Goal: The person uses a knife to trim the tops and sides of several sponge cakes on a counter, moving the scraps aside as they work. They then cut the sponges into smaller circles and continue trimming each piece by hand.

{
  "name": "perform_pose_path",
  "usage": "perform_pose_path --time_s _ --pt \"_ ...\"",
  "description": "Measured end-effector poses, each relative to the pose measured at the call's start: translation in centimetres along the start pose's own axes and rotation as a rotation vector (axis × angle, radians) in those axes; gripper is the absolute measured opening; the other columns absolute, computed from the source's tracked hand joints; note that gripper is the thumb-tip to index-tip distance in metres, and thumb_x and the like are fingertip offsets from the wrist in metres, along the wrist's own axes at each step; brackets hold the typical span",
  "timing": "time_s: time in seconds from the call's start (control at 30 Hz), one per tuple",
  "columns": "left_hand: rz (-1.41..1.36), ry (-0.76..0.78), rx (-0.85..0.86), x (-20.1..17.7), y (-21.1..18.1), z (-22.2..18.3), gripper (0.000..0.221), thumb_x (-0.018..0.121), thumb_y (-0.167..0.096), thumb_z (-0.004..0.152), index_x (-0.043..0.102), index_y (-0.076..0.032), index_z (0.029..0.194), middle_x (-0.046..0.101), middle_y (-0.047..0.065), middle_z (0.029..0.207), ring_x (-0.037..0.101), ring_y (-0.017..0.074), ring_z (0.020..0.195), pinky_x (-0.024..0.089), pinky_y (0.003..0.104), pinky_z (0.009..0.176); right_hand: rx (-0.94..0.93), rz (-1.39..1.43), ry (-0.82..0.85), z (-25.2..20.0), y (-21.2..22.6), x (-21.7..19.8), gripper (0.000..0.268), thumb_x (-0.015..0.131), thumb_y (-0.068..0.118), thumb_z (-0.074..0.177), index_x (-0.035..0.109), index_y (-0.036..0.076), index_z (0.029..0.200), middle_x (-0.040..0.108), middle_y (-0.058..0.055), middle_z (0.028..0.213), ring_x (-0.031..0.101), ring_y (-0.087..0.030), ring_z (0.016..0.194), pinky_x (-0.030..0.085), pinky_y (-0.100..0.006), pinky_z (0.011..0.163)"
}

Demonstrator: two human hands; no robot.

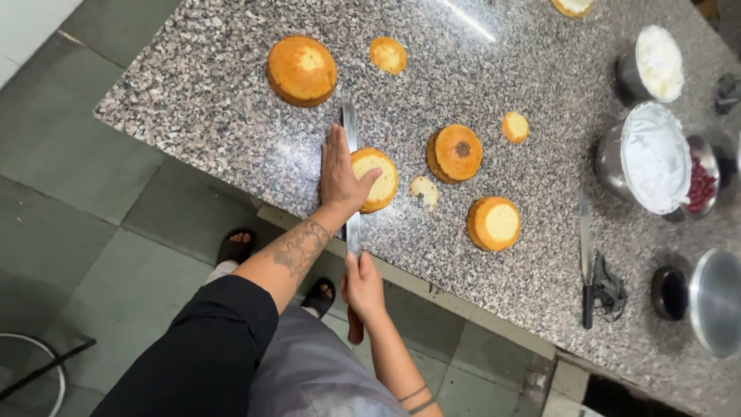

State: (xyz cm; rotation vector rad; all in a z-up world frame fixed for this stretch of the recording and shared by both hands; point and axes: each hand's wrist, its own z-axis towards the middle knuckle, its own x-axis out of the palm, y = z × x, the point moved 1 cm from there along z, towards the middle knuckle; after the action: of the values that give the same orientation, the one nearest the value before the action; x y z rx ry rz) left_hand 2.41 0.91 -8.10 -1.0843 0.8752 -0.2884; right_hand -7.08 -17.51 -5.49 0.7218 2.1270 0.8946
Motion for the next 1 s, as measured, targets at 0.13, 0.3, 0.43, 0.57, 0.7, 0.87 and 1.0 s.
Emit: perform_pose_path --time_s 0.13,0.3,0.43,0.57,0.7,0.87,1.0 --pt "-0.011 0.004 0.019 -0.1 -0.1 0.1 0.116 0.083 -0.04 0.084 0.008 0.004 0.16 0.012 0.028 0.169 0.01 0.0393 0.158 0.007 0.048 0.129 0.091 0.0 0.024 -5.9 -2.6 -0.6 0.034 0.052 0.033 0.104 0.043 0.007 0.083 0.056 -0.007 0.053 0.053 -0.016 0.04 0.042 -0.033 0.039" --pt "0.124 0.038 -0.007 -1.1 -1.6 0.0 0.107 0.073 -0.046 0.09 0.01 0.006 0.159 0.01 0.029 0.168 0.005 0.0414 0.158 0.005 0.05 0.128 0.079 0.085 0.091 -4.3 -2.3 -1.3 0.031 0.05 0.031 0.106 0.045 0.007 0.086 0.055 -0.005 0.054 0.05 -0.016 0.039 0.04 -0.032 0.039" --pt "0.354 0.128 -0.02 -3.6 -4.3 -0.1 0.099 0.064 -0.051 0.095 0.016 0.01 0.156 0.008 0.031 0.165 0.002 0.044 0.156 0.001 0.057 0.123 0.034 0.013 0.143 -0.6 -1.0 -1.3 0.035 0.051 0.032 0.108 0.043 0.007 0.084 0.055 -0.002 0.057 0.049 -0.014 0.042 0.041 -0.031 0.042" --pt "0.324 0.085 0.091 -7.9 -5.0 2.8 0.088 0.061 -0.051 0.099 0.028 0.01 0.154 0.016 0.032 0.164 0.009 0.0452 0.153 0.007 0.059 0.121 0.019 -0.129 0.112 -5.1 -4.2 -3.2 0.037 0.06 0.03 0.102 0.047 0.007 0.076 0.059 -0.005 0.054 0.054 -0.013 0.044 0.043 -0.029 0.043" --pt "0.136 -0.017 0.092 -11.6 -1.8 2.3 0.075 0.061 -0.043 0.101 0.039 0.007 0.153 0.04 0.025 0.159 0.028 0.0432 0.152 0.022 0.055 0.125 0.005 -0.015 0.066 -9.5 -8.8 -5.6 0.033 0.066 0.026 0.1 0.056 0.004 0.077 0.061 -0.005 0.057 0.052 -0.009 0.049 0.041 -0.028 0.046" --pt "0.222 -0.116 0.123 -13.6 2.0 0.9 0.068 0.068 -0.035 0.096 0.047 0.006 0.147 0.051 0.024 0.149 0.038 0.0431 0.144 0.027 0.055 0.12 -0.019 -0.259 -0.309 -4.2 -6.2 -9.2 0.039 0.06 0.036 0.101 0.06 0.005 0.078 0.067 -0.007 0.058 0.063 -0.015 0.051 0.049 -0.032 0.05" --pt "0.364 -0.135 0.17 -14.7 4.6 1.2 0.064 0.07 -0.031 0.095 0.051 0.003 0.144 0.054 0.021 0.147 0.039 0.041 0.143 0.027 0.056 0.119 -0.145 -0.908 -0.512 0.8 0.1 -11.8 0.026 0.064 0.037 0.098 0.073 0.012 0.101 0.071 -0.017 0.079 0.068 -0.042 0.077 0.053 -0.052 0.069"
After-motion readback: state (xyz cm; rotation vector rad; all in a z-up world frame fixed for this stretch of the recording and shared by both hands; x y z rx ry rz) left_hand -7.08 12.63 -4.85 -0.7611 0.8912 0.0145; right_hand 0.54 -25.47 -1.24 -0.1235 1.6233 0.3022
